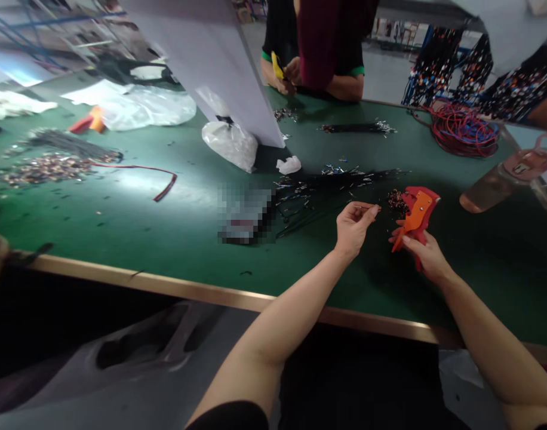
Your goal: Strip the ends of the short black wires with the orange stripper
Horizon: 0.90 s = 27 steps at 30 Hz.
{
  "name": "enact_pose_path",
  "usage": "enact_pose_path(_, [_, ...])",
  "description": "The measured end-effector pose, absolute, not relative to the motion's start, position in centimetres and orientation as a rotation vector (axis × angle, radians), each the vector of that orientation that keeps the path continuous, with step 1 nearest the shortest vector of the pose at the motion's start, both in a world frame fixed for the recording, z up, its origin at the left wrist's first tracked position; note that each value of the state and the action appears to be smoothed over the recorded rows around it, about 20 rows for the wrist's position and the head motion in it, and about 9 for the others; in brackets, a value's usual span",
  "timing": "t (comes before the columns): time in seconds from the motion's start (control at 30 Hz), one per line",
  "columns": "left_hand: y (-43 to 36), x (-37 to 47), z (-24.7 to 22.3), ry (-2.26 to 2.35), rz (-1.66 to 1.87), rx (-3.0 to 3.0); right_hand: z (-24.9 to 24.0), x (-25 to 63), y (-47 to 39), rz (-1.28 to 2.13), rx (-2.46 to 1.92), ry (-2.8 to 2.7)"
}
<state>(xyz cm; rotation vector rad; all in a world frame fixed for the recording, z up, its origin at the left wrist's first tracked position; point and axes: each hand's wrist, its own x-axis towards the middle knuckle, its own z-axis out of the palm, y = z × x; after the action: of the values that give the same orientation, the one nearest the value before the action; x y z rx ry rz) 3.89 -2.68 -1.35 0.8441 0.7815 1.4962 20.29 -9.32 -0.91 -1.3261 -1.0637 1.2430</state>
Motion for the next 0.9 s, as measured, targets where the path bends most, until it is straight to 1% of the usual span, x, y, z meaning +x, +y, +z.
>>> enact_pose_path(0.23, [-0.9, 3.3, -1.4, 0.718, 1.456, 0.689, 0.0, 20.2, -10.2, 1.371, -1.407, -0.909])
enact_pose_path(0.3, [-0.8, 3.3, -1.3, 0.690, 1.423, 0.629, -0.3, 20.2, -11.1, 1.323, -1.394, -0.892])
enact_pose_path(0.47, [-1.1, 3.5, -1.0, 0.668, 1.360, 0.565, -1.6, 19.9, -13.1, 1.046, -1.420, -1.040])
enact_pose_path(0.57, [-1.4, 3.6, -1.0, 0.654, 1.325, 0.577, -1.7, 19.7, -13.3, 1.015, -1.440, -1.154])
enact_pose_path(0.9, [-2.0, 3.3, -0.6, 0.631, 1.291, 0.641, -0.6, 20.4, -11.9, 1.294, -1.428, -1.282])
